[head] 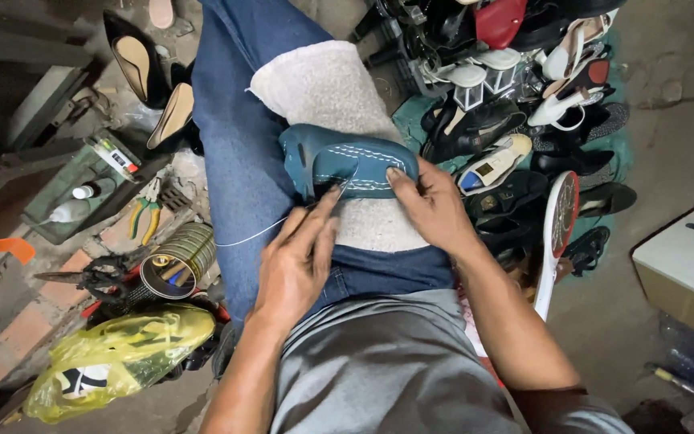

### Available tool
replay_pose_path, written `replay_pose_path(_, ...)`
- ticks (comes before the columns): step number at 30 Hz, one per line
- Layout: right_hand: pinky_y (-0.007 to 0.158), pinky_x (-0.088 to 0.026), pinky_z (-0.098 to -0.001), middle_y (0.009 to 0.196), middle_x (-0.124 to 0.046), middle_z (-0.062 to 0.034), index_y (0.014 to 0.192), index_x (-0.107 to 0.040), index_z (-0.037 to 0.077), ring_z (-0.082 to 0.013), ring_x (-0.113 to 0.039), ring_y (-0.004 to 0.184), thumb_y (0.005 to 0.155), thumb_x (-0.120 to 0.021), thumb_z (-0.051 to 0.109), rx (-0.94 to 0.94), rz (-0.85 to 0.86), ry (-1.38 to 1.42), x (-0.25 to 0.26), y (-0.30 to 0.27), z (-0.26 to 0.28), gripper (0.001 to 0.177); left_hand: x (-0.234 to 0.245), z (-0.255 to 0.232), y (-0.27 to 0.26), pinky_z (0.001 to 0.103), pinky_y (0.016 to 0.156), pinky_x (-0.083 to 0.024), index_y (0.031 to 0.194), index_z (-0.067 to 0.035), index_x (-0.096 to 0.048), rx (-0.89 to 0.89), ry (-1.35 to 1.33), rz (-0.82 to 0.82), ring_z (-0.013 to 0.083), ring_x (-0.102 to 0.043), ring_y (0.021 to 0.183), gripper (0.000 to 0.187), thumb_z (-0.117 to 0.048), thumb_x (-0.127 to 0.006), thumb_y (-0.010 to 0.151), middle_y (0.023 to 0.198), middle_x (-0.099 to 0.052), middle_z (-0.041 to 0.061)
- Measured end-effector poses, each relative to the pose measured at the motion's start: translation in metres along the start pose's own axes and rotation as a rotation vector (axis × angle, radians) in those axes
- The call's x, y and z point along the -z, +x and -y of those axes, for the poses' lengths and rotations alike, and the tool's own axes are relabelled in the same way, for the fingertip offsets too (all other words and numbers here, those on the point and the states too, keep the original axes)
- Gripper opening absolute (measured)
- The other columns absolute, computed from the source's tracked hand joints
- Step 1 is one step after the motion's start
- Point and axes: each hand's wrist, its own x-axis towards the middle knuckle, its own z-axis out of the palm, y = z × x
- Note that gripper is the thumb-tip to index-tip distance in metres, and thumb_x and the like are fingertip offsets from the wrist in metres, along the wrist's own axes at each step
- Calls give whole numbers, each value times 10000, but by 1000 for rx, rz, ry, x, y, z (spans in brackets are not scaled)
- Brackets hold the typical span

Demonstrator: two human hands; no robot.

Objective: Hand-stitching the upper or sole of a blue shoe using a needle and thread in a workshop environment.

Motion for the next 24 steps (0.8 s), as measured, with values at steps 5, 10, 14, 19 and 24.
replay_pose_path(5, 717, -513, -350, 705, -598, -59, 875, -667, 32, -164, -539, 732, 1007, -626, 96, 10, 11, 45, 2, 1, 1, 153, -22, 22, 2, 462, 631, -595, 1330, -294, -701, -26, 54, -7, 336, -715, 753, 356, -186, -558, 1022, 878, -667, 7)
replay_pose_path(10, 711, -510, -337, 697, -591, -56, 864, -662, 29, -155, -536, 727, 1007, -635, 92, 10, 23, 57, 3, 3, 2, 158, -24, 26, 2, 493, 616, -593, 1343, -328, -688, -4, 66, 9, 354, -709, 751, 387, -182, -554, 1011, 863, -644, 12)
replay_pose_path(14, 714, -506, -332, 713, -589, -55, 873, -658, 29, -154, -535, 739, 1014, -622, 88, 19, 37, 59, 2, 4, 7, 157, -25, 25, 1, 498, 633, -599, 1335, -321, -691, 15, 54, 8, 357, -711, 762, 391, -179, -544, 1002, 874, -644, 18)
replay_pose_path(19, 714, -501, -339, 715, -578, -59, 858, -645, 28, -164, -529, 735, 1018, -628, 83, 47, 26, 58, 2, 3, 9, 170, -25, 24, 2, 504, 637, -594, 1337, -287, -697, -1, 44, 2, 380, -704, 768, 397, -155, -549, 993, 880, -646, 48)
replay_pose_path(24, 707, -511, -377, 706, -603, -138, 876, -647, 4, -198, -571, 715, 1018, -639, 89, 102, 39, -68, 0, -1, 18, 166, -19, 24, 4, 520, 627, -591, 1316, -290, -712, -8, 54, 19, 390, -703, 751, 393, -157, -553, 983, 874, -660, 50)
